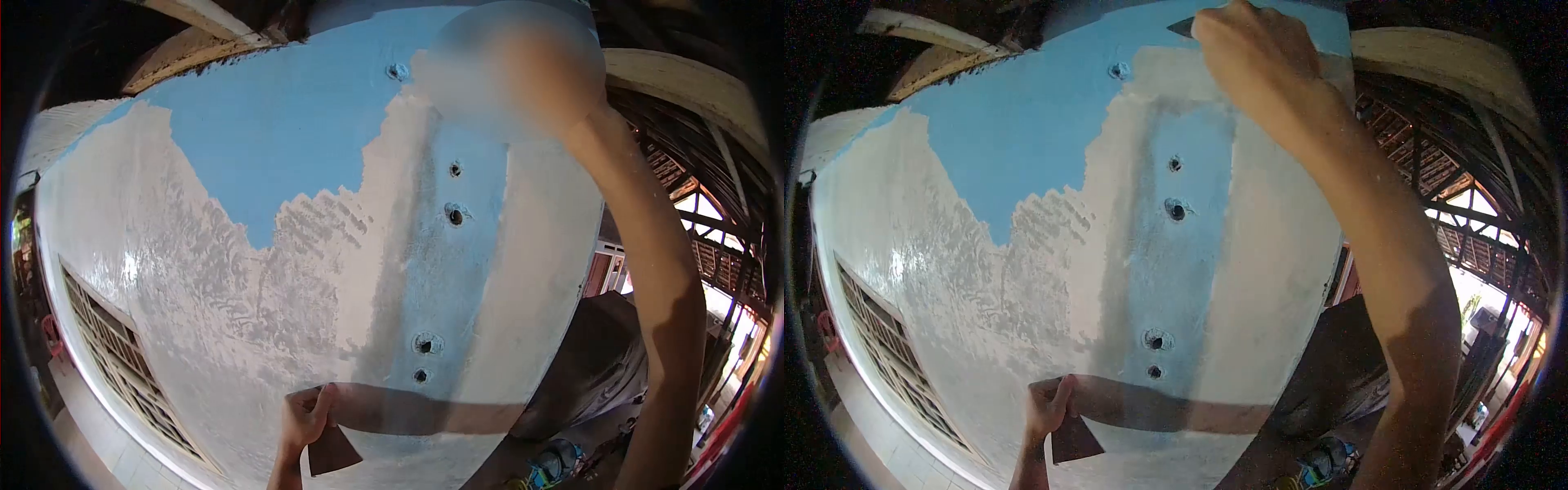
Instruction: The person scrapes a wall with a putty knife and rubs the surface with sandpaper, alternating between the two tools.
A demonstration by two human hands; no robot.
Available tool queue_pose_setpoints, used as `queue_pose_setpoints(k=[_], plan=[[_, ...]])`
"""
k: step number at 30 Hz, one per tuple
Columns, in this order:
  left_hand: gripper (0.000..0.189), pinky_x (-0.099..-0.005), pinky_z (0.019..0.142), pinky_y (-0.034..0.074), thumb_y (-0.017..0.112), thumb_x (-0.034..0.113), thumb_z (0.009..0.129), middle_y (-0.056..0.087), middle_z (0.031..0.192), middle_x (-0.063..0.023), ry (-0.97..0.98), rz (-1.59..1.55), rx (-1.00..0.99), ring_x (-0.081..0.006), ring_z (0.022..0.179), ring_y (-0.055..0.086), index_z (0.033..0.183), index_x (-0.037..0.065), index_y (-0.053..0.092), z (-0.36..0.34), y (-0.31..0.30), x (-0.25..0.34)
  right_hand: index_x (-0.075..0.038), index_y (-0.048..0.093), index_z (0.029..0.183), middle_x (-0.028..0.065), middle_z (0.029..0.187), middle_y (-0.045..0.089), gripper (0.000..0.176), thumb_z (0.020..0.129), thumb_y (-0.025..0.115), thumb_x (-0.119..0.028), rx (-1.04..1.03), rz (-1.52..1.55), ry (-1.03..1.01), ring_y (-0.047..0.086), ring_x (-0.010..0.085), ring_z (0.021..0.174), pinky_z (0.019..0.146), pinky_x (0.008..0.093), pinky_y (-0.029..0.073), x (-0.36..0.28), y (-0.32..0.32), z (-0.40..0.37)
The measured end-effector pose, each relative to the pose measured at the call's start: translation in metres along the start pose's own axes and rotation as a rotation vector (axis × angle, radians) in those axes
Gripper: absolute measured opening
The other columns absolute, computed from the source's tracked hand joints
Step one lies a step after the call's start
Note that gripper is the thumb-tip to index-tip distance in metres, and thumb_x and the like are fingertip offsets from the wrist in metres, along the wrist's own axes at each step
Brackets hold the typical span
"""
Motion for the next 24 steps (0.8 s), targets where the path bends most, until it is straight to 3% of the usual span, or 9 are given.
queue_pose_setpoints(k=[2,5,10,24], plan=[[0.037,-0.0248,0.044,0.041,0.058,0.022,0.097,0.059,0.057,-0.0035,0.024,-0.053,-0.018,-0.0089,0.047,0.054,0.072,-0.005,0.067,0.001,-0.001,-0.005,-0.007,0.071,0.097,0.0208,0.089,0.068,0.018,0.09,0.061,-0.02,0.0,0.039,-0.059,0.066,0.0404,0.087,0.075,0.0472,0.053,-0.006,-0.007,-0.002],[0.039,-0.0246,0.043,0.04,0.058,0.023,0.098,0.058,0.055,-0.0031,-0.038,-0.058,0.016,-0.0088,0.046,0.054,0.071,-0.005,0.067,-0.002,-0.008,-0.009,-0.002,0.068,0.086,0.0209,0.087,0.069,0.01,0.082,0.059,-0.004,0.059,0.069,-0.062,0.07,0.0371,0.085,0.072,0.0465,0.057,-0.014,-0.012,-0.011],[0.04,-0.0241,0.042,0.038,0.059,0.024,0.098,0.059,0.055,-0.0039,-0.021,-0.101,0.011,-0.0087,0.045,0.053,0.071,-0.005,0.067,0.0,-0.004,-0.02,-0.001,0.069,0.087,0.022,0.086,0.069,0.011,0.082,0.06,-0.003,-0.093,0.066,-0.046,0.07,0.0374,0.085,0.072,0.0468,0.057,-0.011,-0.013,-0.018],[0.042,-0.0244,0.042,0.038,0.059,0.025,0.098,0.059,0.055,-0.0048,0.023,-0.13,0.032,-0.0086,0.044,0.052,0.069,-0.006,0.065,-0.001,-0.006,-0.021,-0.001,0.07,0.089,0.0234,0.091,0.069,0.012,0.082,0.06,-0.004,-0.104,0.103,-0.021,0.07,0.0372,0.088,0.074,0.047,0.057,-0.011,-0.01,-0.008]])
Point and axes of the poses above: each hand's wrist, its own z-axis towards the middle knuckle, its own y-axis out of the palm, x = y × z, the point moved 4 cm from there along z, towards the middle knuckle
